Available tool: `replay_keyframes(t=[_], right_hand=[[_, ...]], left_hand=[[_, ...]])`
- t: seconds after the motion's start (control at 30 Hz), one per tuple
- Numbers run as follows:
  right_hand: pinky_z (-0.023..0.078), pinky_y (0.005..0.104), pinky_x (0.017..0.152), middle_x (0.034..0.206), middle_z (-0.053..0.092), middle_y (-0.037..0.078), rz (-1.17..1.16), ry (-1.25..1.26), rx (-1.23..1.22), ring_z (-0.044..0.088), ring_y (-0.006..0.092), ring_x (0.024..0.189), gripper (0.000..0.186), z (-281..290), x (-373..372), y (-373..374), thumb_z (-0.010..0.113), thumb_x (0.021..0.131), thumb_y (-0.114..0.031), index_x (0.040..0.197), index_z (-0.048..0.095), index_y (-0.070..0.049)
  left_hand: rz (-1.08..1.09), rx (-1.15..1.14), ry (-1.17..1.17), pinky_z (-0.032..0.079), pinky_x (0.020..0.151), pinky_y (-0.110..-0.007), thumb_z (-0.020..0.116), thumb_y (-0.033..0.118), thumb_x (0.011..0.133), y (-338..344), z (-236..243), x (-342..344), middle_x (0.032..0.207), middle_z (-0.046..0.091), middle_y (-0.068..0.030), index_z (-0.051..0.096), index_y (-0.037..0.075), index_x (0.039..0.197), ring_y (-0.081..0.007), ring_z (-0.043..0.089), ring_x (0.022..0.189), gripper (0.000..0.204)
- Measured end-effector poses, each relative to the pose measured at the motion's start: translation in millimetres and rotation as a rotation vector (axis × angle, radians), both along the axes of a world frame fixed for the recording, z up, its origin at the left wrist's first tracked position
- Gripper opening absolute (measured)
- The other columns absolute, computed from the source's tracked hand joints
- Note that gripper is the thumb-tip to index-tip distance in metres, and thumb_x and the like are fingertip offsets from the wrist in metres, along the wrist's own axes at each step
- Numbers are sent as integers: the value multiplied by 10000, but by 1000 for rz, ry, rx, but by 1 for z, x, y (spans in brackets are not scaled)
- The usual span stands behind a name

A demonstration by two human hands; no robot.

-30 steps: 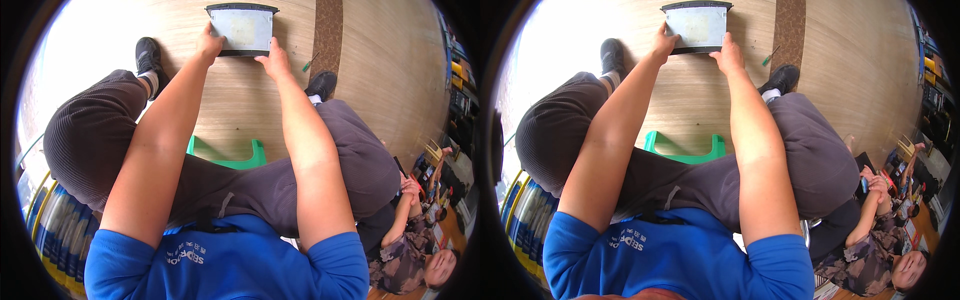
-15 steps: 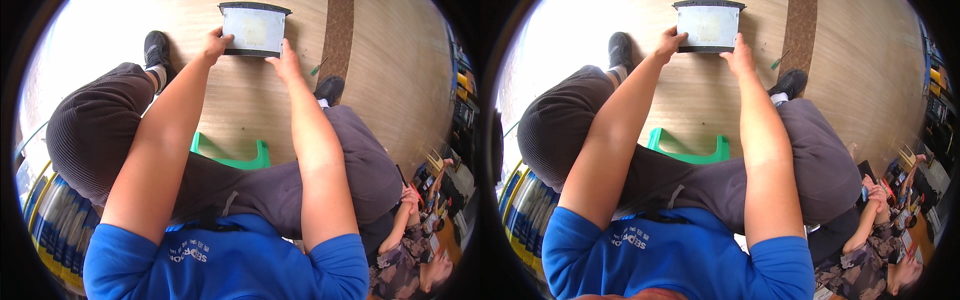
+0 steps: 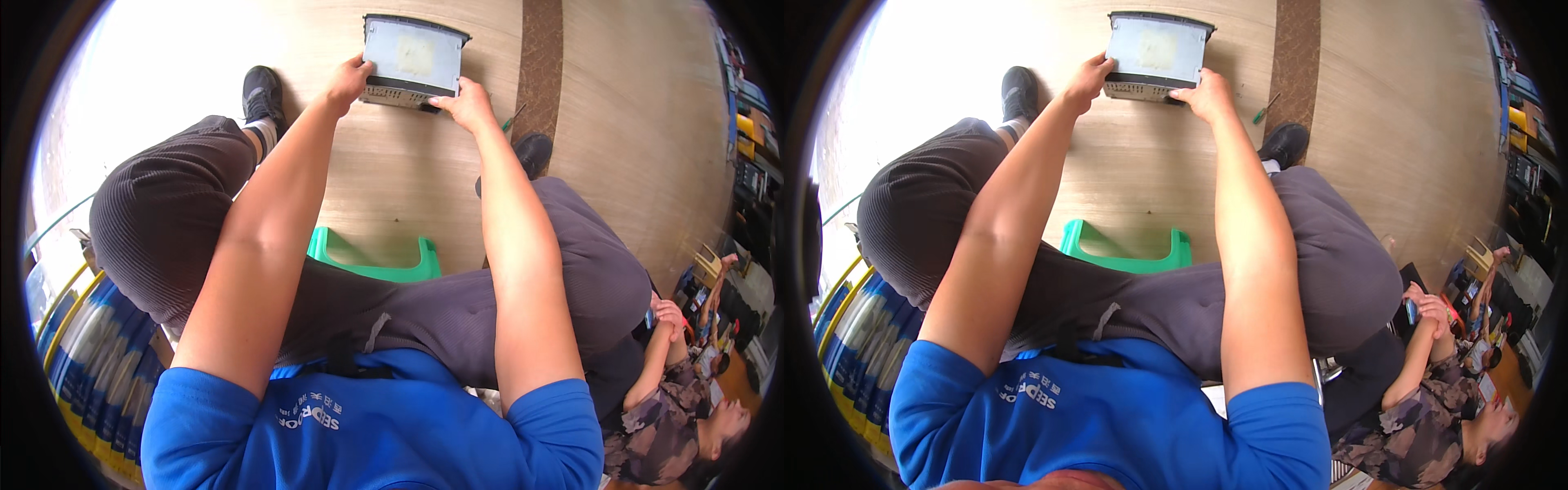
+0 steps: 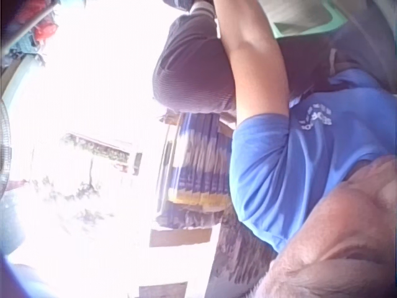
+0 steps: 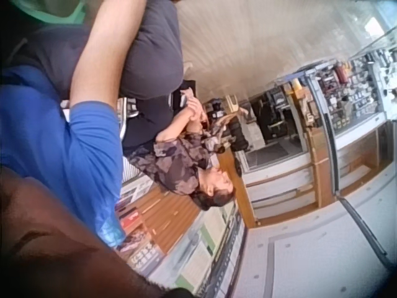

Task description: The person assembles an electronic device by placing a circuit board into a metal housing and then fitting a metal cover onto the top.

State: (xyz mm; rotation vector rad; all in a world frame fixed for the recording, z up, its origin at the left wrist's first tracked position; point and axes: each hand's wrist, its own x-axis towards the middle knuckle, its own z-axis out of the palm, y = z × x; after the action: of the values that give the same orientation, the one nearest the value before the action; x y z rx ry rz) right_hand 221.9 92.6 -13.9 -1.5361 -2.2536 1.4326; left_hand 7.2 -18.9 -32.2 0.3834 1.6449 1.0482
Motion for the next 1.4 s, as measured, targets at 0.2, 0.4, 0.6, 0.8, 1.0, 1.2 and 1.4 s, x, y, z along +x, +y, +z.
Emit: replay_keyframes(t=[0.2, 0.4, 0.6, 0.8, 1.0, 1.2, 1.4], right_hand=[[544, 329, 506, 835, 688, 127, -102, 12, -360, 639, 194, 657, 377, 53, 2, -33, 831, 740, -185, 975, 667, 60], [577, 310, 528, 734, 668, 118, -129, -94, -493, 647, 175, 580, 377, 71, 30, -88, 791, 797, -266, 908, 655, 68], [545, 349, 601, 828, 696, 156, -80, -103, -313, 662, 210, 682, 394, 66, 34, -110, 756, 819, -305, 1009, 668, 29], [494, 426, 857, 1007, 674, 267, 53, -106, -19, 654, 375, 993, 531, 52, 40, -118, 662, 876, -413, 1128, 596, 50], [482, 360, 864, 1045, 680, 189, -120, 226, -115, 641, 248, 978, 489, 21, 51, -121, 621, 928, -348, 1222, 553, 37], [456, 281, 856, 1041, 661, 67, -289, 440, -276, 575, 125, 931, 402, 14, 52, -124, 569, 979, -268, 1259, 538, 18], [386, 274, 981, 1225, 598, 54, -236, 507, -521, 525, 124, 1110, 498, 18, 57, -111, 567, 985, -261, 1382, 443, 13]], left_hand=[[135, -97, 161, 464, 870, -375, 460, 319, 963, -26, 15, 14, 1110, 653, -207, 577, 11, 1271, -288, 618, 993, 452], [256, -371, 391, 420, 1004, -429, 439, 461, 939, -78, 41, 71, 1228, 625, -185, 563, 120, 1311, -355, 575, 1158, 519], [351, -460, 400, 435, 990, -436, 455, 475, 934, -93, 43, 84, 1237, 635, -116, 576, 198, 1304, -336, 577, 1166, 478], [367, -411, 414, 451, 968, -423, 525, 437, 918, -102, 41, 82, 1213, 641, -137, 590, 171, 1284, -324, 589, 1144, 457], [316, -322, 468, 456, 949, -415, 522, 474, 923, -101, 37, 82, 1194, 629, -216, 590, 80, 1267, -344, 602, 1115, 528], [344, -95, 384, 411, 1015, -378, 577, 516, 887, -110, 33, 87, 1286, 577, -235, 480, 5, 1367, -336, 549, 1209, 708], [276, 32, 232, 388, 1047, -357, 766, 462, 754, -126, 41, 87, 1350, 515, -251, 311, -37, 1451, -295, 511, 1253, 970]])
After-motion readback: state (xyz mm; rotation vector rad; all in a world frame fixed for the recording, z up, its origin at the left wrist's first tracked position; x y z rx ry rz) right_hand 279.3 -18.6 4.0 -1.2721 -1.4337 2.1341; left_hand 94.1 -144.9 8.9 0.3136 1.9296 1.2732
